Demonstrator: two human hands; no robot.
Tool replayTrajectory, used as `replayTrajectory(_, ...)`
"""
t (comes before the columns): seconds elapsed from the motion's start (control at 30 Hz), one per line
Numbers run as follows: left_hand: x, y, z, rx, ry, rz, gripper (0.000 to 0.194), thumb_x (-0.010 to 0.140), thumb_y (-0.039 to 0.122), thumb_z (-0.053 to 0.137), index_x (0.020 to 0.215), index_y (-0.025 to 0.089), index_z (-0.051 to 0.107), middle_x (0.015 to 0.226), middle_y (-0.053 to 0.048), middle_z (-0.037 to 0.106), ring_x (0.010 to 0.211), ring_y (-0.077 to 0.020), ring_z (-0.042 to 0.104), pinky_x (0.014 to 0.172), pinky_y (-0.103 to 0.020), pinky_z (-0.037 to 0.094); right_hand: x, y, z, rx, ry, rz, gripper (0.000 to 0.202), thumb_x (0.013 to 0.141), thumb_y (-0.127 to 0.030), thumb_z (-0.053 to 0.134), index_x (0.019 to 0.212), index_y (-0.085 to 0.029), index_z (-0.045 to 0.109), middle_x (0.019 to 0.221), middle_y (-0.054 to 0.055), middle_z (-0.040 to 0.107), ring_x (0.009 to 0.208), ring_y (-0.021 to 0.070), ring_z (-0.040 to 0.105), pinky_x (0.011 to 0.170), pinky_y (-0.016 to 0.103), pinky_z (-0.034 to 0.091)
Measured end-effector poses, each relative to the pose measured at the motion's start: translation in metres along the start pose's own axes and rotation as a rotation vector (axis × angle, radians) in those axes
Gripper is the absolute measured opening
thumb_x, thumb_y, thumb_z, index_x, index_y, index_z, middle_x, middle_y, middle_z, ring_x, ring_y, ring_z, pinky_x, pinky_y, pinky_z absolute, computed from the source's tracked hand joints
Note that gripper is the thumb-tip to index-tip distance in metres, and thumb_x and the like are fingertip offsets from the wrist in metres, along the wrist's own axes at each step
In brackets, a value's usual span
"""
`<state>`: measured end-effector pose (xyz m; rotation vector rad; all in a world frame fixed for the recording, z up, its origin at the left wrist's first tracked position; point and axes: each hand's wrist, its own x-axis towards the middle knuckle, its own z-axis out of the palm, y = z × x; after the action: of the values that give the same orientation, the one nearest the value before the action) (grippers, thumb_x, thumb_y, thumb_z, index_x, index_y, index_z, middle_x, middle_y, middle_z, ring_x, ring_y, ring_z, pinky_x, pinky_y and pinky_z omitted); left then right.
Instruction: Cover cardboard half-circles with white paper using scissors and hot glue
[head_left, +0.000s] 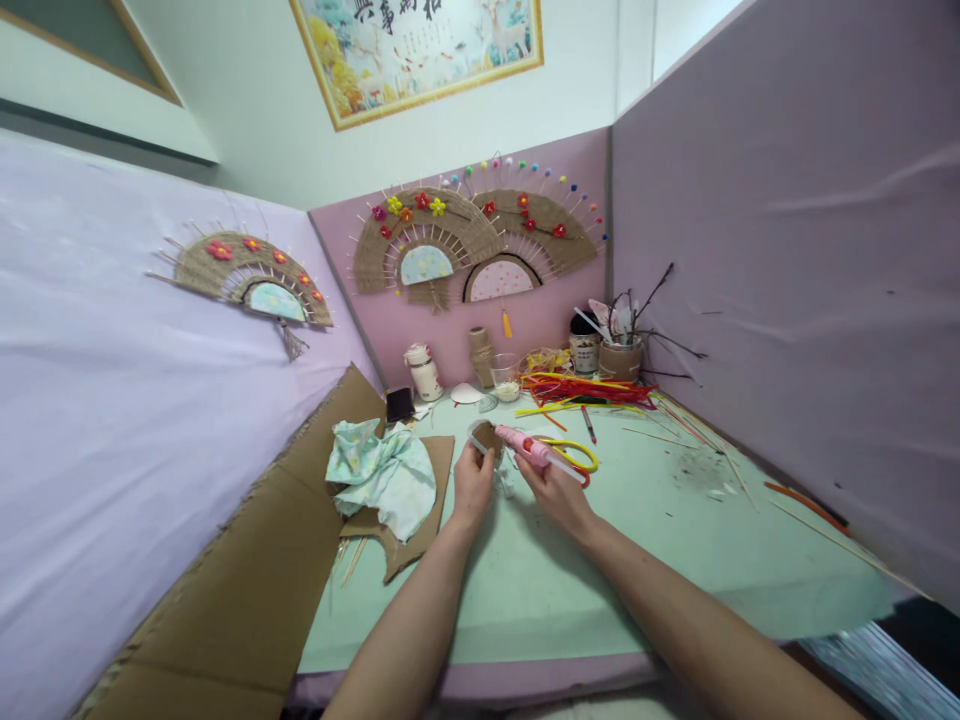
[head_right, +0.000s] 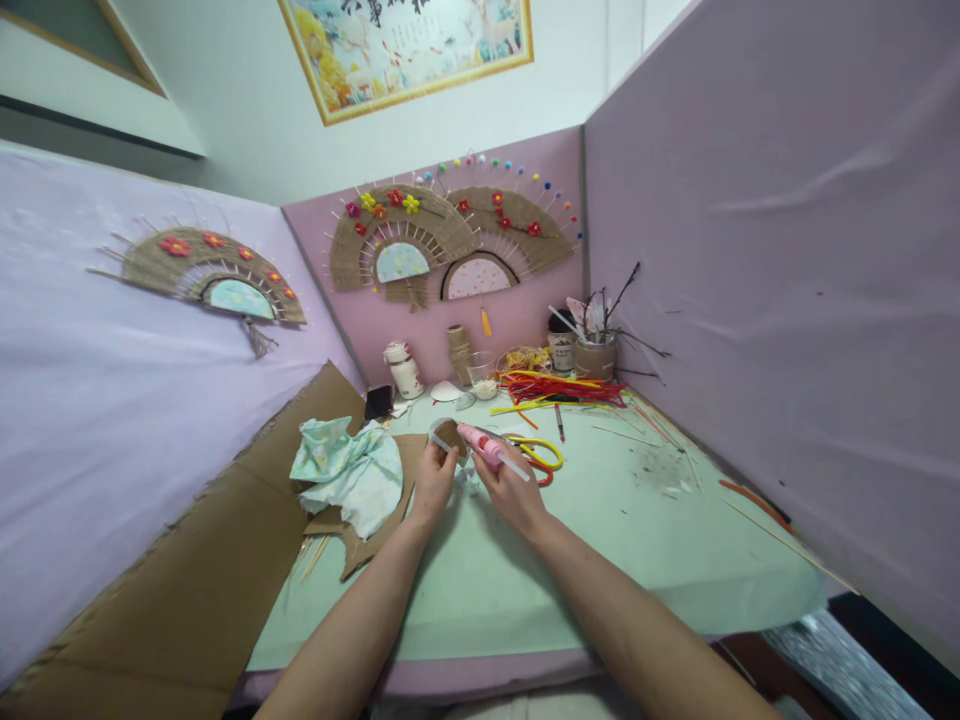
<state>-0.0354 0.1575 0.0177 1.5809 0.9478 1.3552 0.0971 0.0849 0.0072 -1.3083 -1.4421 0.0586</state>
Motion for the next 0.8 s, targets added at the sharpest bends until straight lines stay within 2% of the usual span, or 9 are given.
replayTrajectory(0.13,0.001,-0.002,0.0,0.013,-0.006,0.012,0.034,0.077,0.024,0.068,0.11,0.015,0.065,0.108,-0.012,0.071,0.104,-0.025,0.064,0.094,-0.036,0.045,0.001,-0.001,-0.001,-0.006,0.004,0.001,0.031,0.095,-0.041,0.045,0.097,-0.018,0.064,0.09,0.009,0.068,0.086,0.0246,0.062,0.081,0.037,0.049)
replayTrajectory(0.23,0.003,-0.006,0.0,-0.005,-0.004,-0.006,0.034,0.076,0.024,0.069,0.108,0.015,0.066,0.106,-0.012,0.071,0.102,-0.0249,0.064,0.093,-0.036,0.046,0.001,-0.003,-0.002,0.017,-0.002,-0.006,0.03,0.095,-0.041,0.045,0.101,-0.018,0.064,0.092,0.009,0.068,0.086,0.0251,0.062,0.08,0.037,0.049)
replayTrajectory(0.37,0.008,-0.012,-0.002,-0.126,0.028,-0.153,0.033,0.071,0.027,0.074,0.101,0.016,0.066,0.094,-0.009,0.072,0.093,-0.0225,0.065,0.086,-0.033,0.048,0.001,-0.007,-0.004,0.062,-0.008,-0.047,0.032,0.095,-0.041,0.046,0.108,-0.019,0.063,0.102,0.01,0.069,0.094,0.0256,0.062,0.083,0.036,0.048)
replayTrajectory(0.5,0.012,-0.016,-0.004,-0.195,0.037,-0.233,0.037,0.068,0.034,0.076,0.097,0.016,0.063,0.082,-0.005,0.069,0.077,-0.0178,0.065,0.075,-0.03,0.051,0.005,-0.006,-0.01,0.069,0.059,-0.023,0.033,0.095,-0.044,0.043,0.092,-0.018,0.062,0.088,0.009,0.066,0.083,0.0235,0.061,0.078,0.035,0.048)
replayTrajectory(0.6,0.012,-0.015,-0.004,-0.247,0.026,-0.27,0.04,0.066,0.037,0.077,0.094,0.016,0.061,0.078,-0.003,0.067,0.072,-0.015,0.064,0.071,-0.027,0.051,0.015,0.004,-0.028,-0.038,0.071,0.003,0.031,0.095,-0.043,0.042,0.082,-0.02,0.058,0.085,0.008,0.063,0.082,0.0228,0.059,0.078,0.035,0.047)
replayTrajectory(0.67,0.012,-0.012,-0.003,-0.281,0.009,-0.292,0.042,0.063,0.038,0.079,0.094,0.016,0.061,0.078,-0.002,0.067,0.072,-0.0146,0.064,0.07,-0.026,0.051,0.024,0.015,-0.048,-0.211,0.039,0.053,0.028,0.093,-0.042,0.044,0.082,-0.02,0.058,0.084,0.009,0.063,0.081,0.0242,0.059,0.075,0.035,0.046)
replayTrajectory(0.8,0.008,-0.003,-0.001,-0.378,-0.075,-0.365,0.047,0.06,0.034,0.082,0.098,0.017,0.061,0.083,-0.003,0.069,0.075,-0.0156,0.065,0.071,-0.027,0.051,0.032,0.042,-0.095,-0.717,-0.209,0.3,0.024,0.091,-0.033,0.048,0.09,-0.014,0.063,0.09,0.017,0.065,0.087,0.0299,0.061,0.073,0.038,0.045)
